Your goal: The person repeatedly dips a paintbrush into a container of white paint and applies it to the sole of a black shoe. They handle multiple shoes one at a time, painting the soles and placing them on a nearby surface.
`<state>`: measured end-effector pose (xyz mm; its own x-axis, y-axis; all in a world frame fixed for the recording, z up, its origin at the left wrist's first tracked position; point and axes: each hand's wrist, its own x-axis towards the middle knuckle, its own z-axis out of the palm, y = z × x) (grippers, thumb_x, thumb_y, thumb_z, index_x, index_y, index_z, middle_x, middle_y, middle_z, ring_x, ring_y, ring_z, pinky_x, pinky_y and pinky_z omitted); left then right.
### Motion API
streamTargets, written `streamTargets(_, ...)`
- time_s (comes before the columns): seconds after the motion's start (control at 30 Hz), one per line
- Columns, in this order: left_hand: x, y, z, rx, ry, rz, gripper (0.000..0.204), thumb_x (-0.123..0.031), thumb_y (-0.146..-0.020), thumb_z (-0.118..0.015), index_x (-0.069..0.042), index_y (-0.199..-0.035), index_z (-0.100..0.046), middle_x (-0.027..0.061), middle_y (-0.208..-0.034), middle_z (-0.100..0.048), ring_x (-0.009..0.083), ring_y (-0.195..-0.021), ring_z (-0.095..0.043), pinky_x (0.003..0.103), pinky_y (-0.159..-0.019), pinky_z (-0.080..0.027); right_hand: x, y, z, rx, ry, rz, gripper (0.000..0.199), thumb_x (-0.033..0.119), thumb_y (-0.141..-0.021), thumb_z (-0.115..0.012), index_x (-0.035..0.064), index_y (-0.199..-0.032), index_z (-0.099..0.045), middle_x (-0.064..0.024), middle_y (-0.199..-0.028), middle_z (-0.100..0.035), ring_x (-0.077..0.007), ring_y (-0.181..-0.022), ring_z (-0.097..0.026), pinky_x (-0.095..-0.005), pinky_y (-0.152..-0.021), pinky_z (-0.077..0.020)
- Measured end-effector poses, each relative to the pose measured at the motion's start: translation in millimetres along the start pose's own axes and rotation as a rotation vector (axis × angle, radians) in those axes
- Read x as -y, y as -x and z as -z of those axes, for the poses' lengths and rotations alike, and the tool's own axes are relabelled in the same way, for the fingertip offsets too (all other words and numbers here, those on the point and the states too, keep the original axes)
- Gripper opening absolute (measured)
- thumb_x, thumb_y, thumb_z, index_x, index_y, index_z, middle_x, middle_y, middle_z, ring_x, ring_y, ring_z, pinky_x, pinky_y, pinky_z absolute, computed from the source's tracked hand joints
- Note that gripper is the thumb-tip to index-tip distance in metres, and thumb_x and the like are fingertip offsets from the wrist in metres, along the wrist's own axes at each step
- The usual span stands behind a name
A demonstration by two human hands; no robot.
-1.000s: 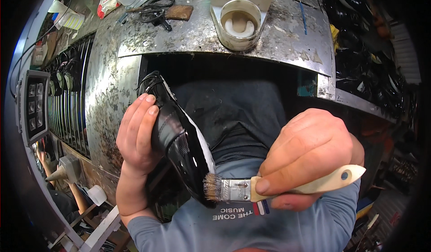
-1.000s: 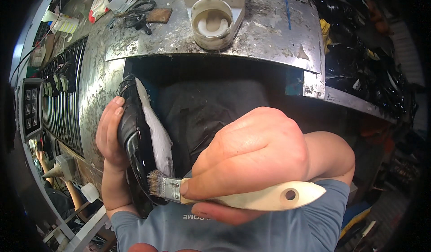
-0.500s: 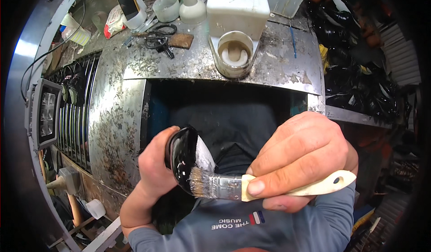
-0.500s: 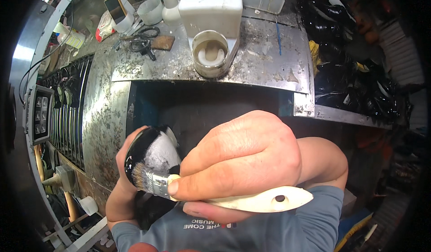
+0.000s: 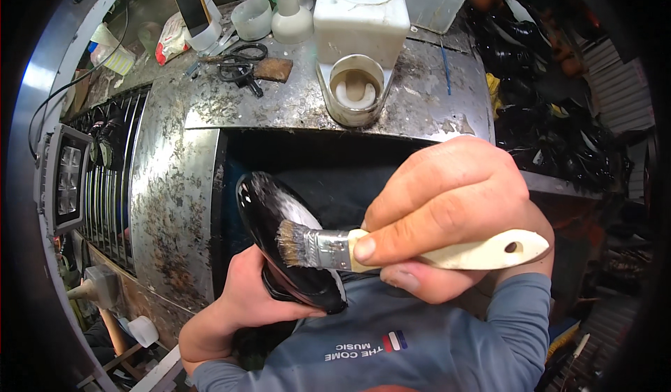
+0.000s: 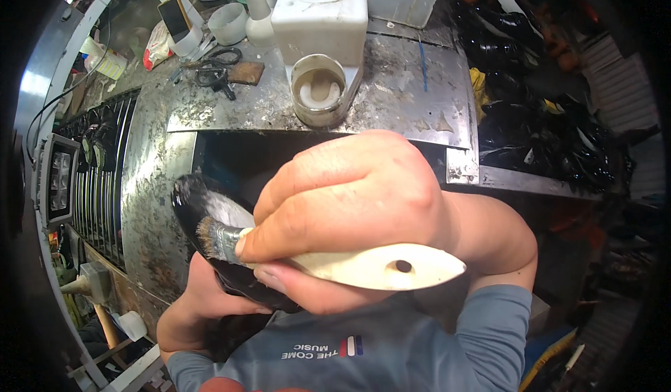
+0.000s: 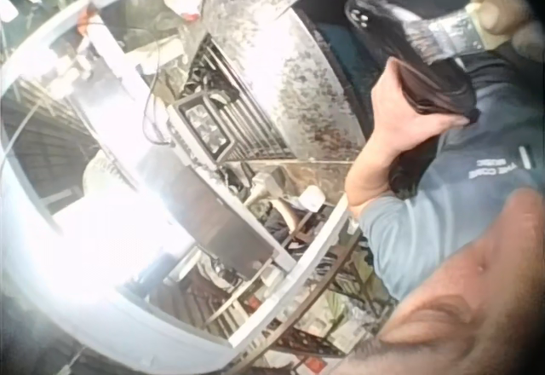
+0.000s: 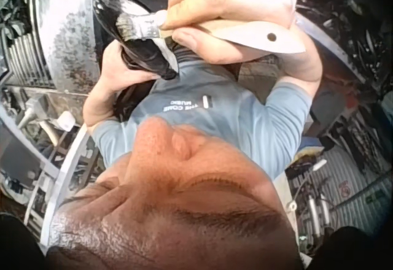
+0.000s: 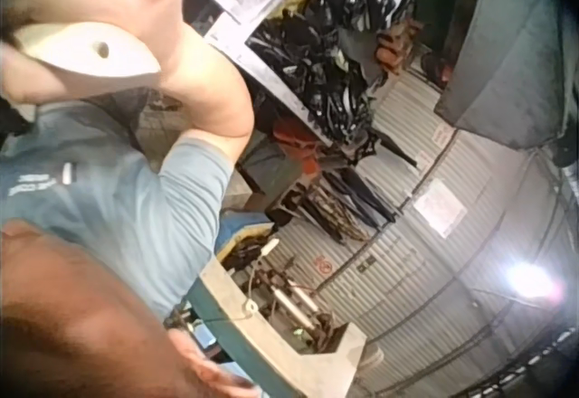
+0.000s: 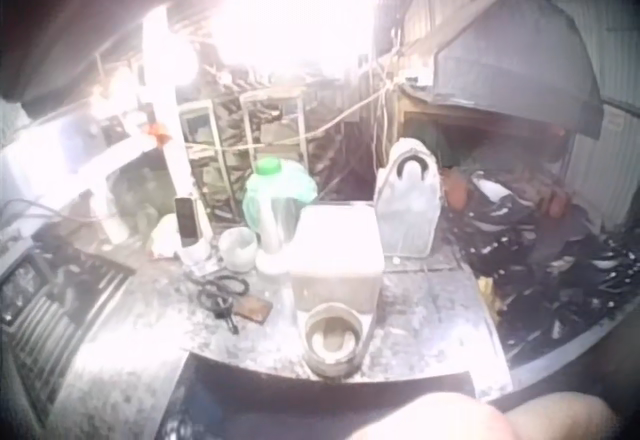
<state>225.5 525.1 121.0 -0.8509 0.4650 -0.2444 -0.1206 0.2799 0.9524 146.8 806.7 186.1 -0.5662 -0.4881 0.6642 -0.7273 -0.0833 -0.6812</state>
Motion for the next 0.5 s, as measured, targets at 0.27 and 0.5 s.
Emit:
streamTargets(0.27, 6, 4, 6, 0.048, 0.426, 0.102, 0.098, -0.017, -0.064, -0.098, 0.007, -0.14, -0.042, 0.0156, -0.122, -0.066, 0.0207, -0.108, -0.069, 0.034, -0.095, -0.054, -13, 10, -8, 0.011, -0.011, -0.005, 0.018, 0.007, -0.076, -0.077, 0.0016, -0.093, -0.078, -0.0095, -0.081, -0.074, -0.0187, -0.064, -0.071, -0.0287, -0.055, -0.0582)
streamTargets(0.5, 7, 3, 4, 0.016, 0.691, 0.162, 0.094, -0.021, -0.071, -0.094, 0.006, -0.143, -0.039, 0.0152, -0.125, -0.065, 0.022, -0.11, -0.068, 0.035, -0.099, -0.052, -24, 18, -19, 0.024, -0.038, -0.008, 0.017, 0.006, -0.076, -0.075, 0.0003, -0.092, -0.077, -0.0103, -0.08, -0.074, -0.0195, -0.064, -0.071, -0.0291, -0.055, -0.0582)
